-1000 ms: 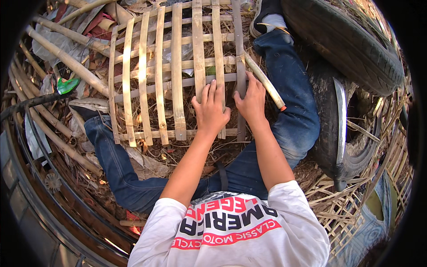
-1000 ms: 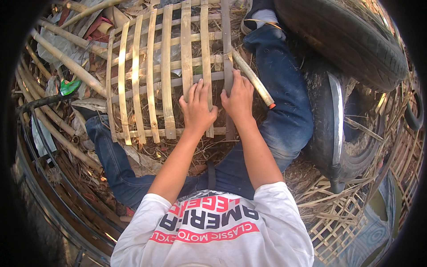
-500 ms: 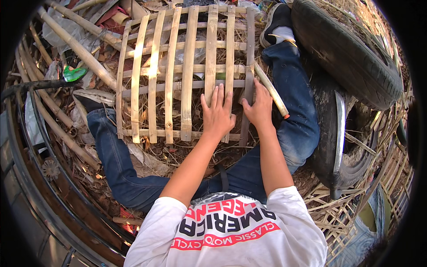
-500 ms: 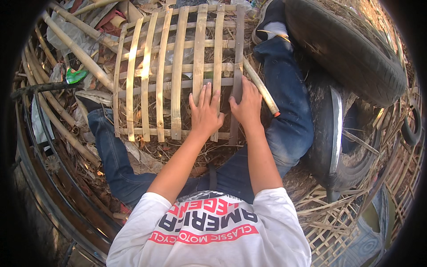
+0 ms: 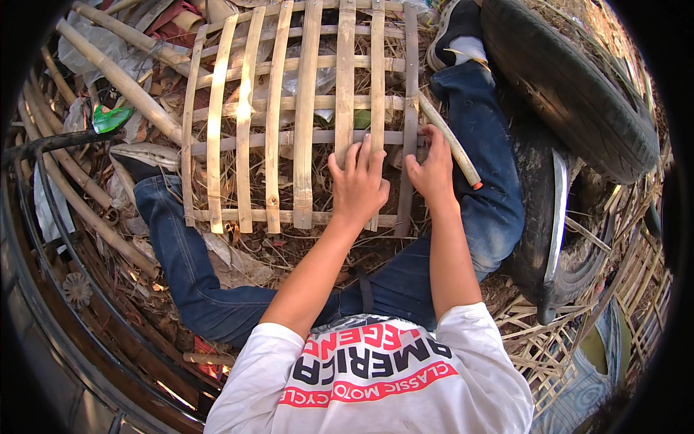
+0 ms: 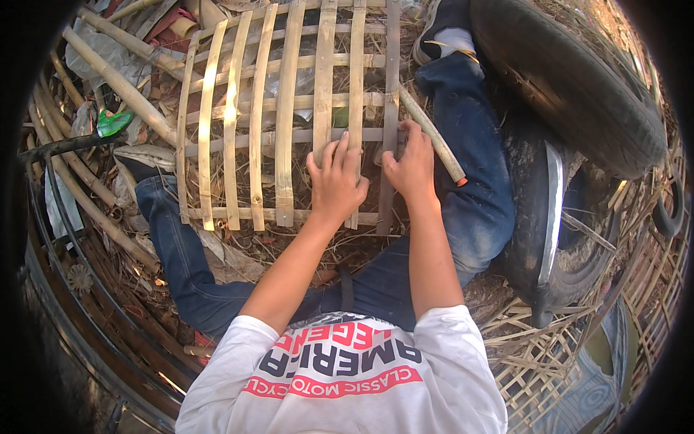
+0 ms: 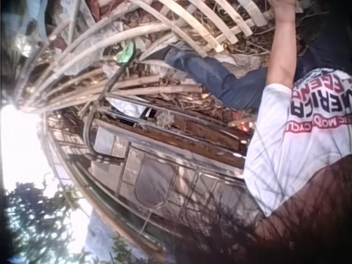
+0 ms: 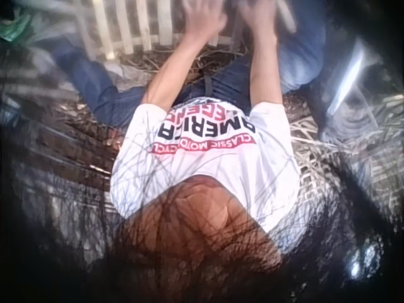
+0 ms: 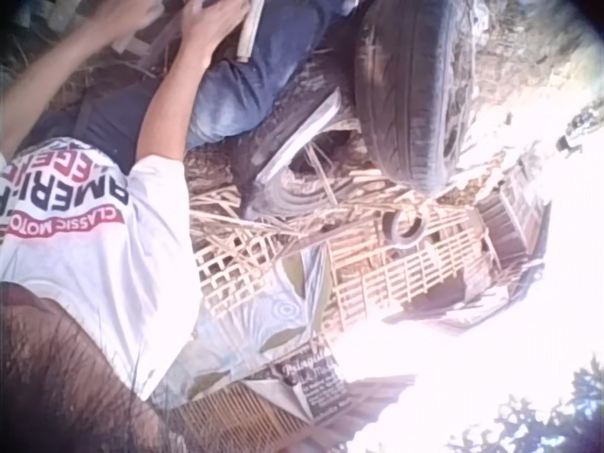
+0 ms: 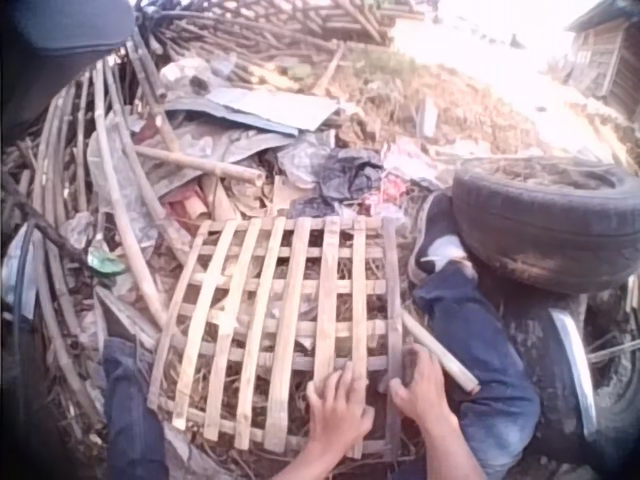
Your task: The person builds a bamboo structure by placing thin wooden strips onto a frame and driving nails into them using a hammer.
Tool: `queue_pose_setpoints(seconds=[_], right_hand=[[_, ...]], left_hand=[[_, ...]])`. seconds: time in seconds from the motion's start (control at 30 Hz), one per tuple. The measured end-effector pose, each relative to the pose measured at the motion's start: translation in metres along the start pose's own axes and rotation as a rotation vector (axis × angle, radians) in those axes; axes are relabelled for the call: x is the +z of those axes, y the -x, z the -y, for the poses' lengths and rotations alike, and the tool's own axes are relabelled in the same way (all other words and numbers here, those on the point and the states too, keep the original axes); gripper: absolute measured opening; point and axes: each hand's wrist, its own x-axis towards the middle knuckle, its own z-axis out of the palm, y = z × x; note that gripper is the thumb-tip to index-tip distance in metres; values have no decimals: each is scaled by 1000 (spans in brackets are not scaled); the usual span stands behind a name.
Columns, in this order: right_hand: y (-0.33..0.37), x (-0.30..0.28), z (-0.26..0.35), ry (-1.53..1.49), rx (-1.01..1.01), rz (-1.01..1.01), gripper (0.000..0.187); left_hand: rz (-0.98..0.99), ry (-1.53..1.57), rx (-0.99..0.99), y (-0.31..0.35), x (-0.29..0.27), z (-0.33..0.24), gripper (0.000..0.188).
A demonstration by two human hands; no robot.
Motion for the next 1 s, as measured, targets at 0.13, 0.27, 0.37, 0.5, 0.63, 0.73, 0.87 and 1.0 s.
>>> queue_pose_setpoints(seconds=[0.13,0.27,0.37,0.5,0.63,0.73,0.87,1.0], right_hand=[[0,-3,3,-32,18,0,65],[1,-4,-1,-27,41,21,67],[2,-5,3,-28,28,-1,66],[3,-3,3,-12,-20,-43,58],[7,0,2,70,-85,-54,47],[10,2,-5,129,-89,-44,43],[13,3,-2,193,-95,-34,46],[10,1,4,180,-85,-28,50]], left_hand=[[13,13,-30,-2,0,-1,59],[32,26,-61,-2,-2,-2,66],[57,29,-81,-1,-1,-1,70],[89,-11,-86,-1,-1,-2,72],[81,-38,-71,0,1,0,70],[53,-32,-46,0,2,0,71],[46,-23,-45,1,2,0,70],[41,-24,-43,0,1,0,70]])
